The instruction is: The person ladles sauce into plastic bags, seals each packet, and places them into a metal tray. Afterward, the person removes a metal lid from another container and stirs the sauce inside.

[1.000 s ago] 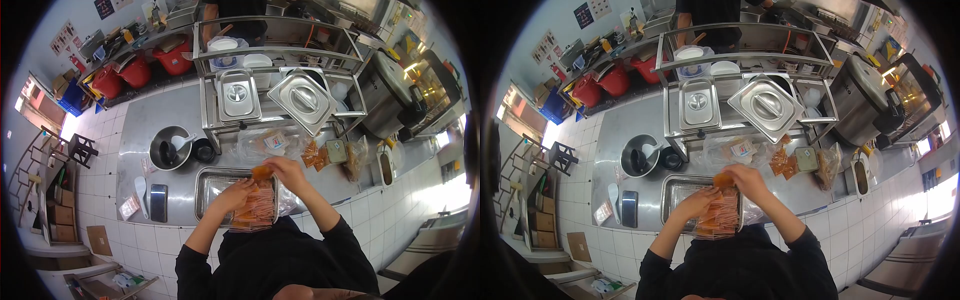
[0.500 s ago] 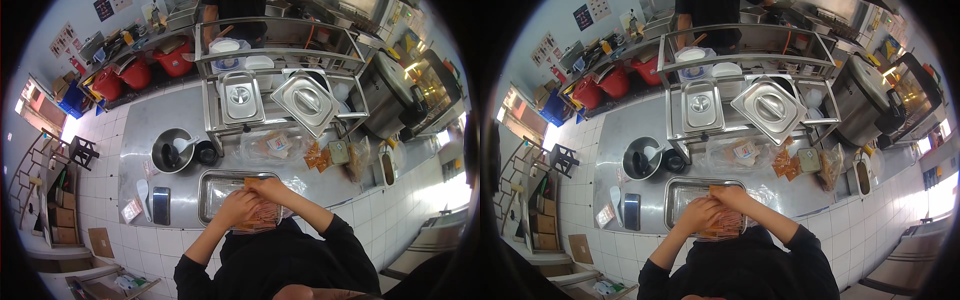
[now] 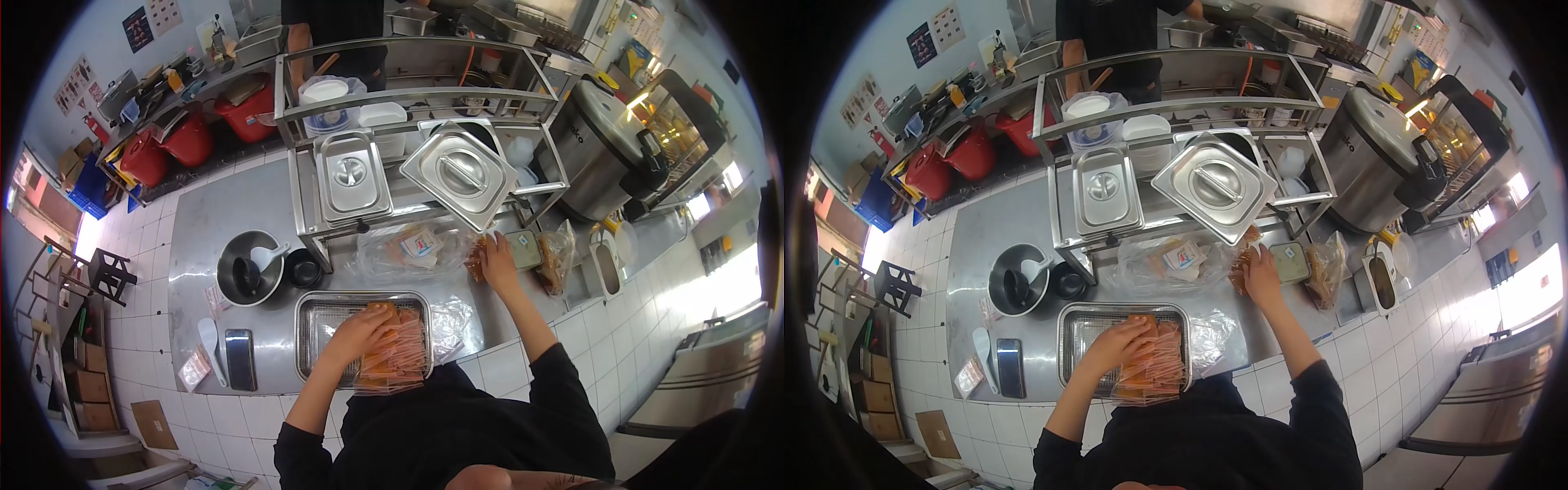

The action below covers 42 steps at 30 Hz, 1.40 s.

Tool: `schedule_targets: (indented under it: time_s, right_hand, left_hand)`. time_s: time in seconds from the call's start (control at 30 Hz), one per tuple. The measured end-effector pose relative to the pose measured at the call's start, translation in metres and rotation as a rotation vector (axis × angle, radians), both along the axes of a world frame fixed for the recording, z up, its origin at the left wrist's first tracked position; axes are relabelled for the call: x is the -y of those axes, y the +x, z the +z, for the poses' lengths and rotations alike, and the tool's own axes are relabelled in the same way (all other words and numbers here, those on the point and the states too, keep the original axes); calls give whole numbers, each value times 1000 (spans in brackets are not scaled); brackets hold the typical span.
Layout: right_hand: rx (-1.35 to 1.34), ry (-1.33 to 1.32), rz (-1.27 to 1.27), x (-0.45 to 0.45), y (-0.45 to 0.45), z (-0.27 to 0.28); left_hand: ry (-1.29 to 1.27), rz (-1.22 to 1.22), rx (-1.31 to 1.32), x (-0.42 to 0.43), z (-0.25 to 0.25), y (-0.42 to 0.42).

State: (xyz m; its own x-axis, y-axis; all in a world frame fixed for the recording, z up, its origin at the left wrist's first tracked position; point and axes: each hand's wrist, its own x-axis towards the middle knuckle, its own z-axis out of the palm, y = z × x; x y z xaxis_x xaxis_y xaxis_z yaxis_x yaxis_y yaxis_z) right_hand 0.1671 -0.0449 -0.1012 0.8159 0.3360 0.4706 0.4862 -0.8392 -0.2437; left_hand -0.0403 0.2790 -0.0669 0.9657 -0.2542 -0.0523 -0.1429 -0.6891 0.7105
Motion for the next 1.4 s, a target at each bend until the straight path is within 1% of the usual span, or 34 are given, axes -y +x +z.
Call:
schedule_targets:
  time_s: [0.03,0.07,0.1,0.17,0.2,0.27,0.3,0.37,0.4,0.47,0.5,0.57,0.6,0.67,0.7,0.77,0.83,0.9,0.93,0.97,1.0,1.03,1.07,1.1,1.13,1.17,1.2,1.23,1.3,1.33,1.37,1.4]
  right_hand:
    - [55,-142,-55,1,6,3]
    - [4,-247,-115,-2,13,3]
    - [-5,-242,-120,0,24,1]
    - [0,-536,-96,3,43,-16]
    - [-14,-517,-112,2,49,-25]
    - [92,-375,-175,2,61,-33]
    - [88,-367,-186,2,61,-35]
    - [123,-346,-192,2,60,-39]
    - [114,-345,-186,2,56,-39]
    - [85,-217,-179,-3,48,-25]
    - [84,-208,-165,-8,42,-13]
    - [-143,-71,-165,-11,24,22]
    - [-262,25,-134,-9,19,32]
    - [-254,71,-119,-8,0,59]
    - [-234,112,-104,-7,-9,73]
    - [-245,143,-60,-5,-28,96]
    - [-263,170,-14,-5,-49,121]
    - [-262,299,226,-14,-71,149]
    - [-266,304,223,-21,-79,160]
    - [-290,331,297,-29,-85,171]
    - [-311,358,371,-39,-90,176]
    - [-310,363,368,-49,-91,174]
    - [-372,373,436,-61,-92,168]
    - [-433,382,506,-73,-92,161]
    - [-428,385,509,-86,-94,155]
    - [-420,382,569,-99,-99,148]
    - [-412,379,629,-112,-104,138]
    - [-411,382,632,-126,-109,121]
    - [-394,412,794,-147,-122,86]
    - [-392,414,793,-152,-130,81]
    - [-463,266,808,-155,-136,76]
    - [-533,115,820,-158,-141,71]
  left_hand:
    - [96,-46,115,0,-8,0]
    - [192,-94,228,1,-17,0]
    - [196,-102,221,4,-13,0]
    - [264,-136,149,7,1,-2]
    - [281,-157,142,7,4,-3]
    - [298,-173,136,7,8,-2]
    - [306,-185,136,5,8,-1]
    - [219,-128,61,5,6,-3]
    - [220,-125,51,6,9,-4]
    - [191,-146,80,6,21,0]
    - [200,-133,77,4,21,0]
    - [164,-105,26,3,16,0]
    - [167,-100,18,4,24,0]
    - [146,-126,-23,6,45,3]
    - [153,-129,-27,5,46,4]
    - [75,-96,-150,4,48,8]
    - [46,-109,-151,3,45,11]
    - [20,-128,-158,0,34,11]
    - [17,-142,-43,-1,27,10]
    - [13,-156,73,-1,20,9]
    - [17,-159,71,1,22,7]
    - [-7,-106,61,4,28,5]
    - [-31,-53,52,6,32,4]
    - [-26,-55,54,4,27,4]
    - [11,-110,107,2,19,4]
    - [48,-162,158,0,12,2]
    - [52,-159,159,1,15,-1]
    - [17,-137,119,3,22,-4]
    - [-17,-116,78,2,29,-10]
    - [-41,-110,-21,0,31,-11]
    - [-64,-104,-118,-3,32,-11]
    - [-64,-105,-114,-5,29,-13]
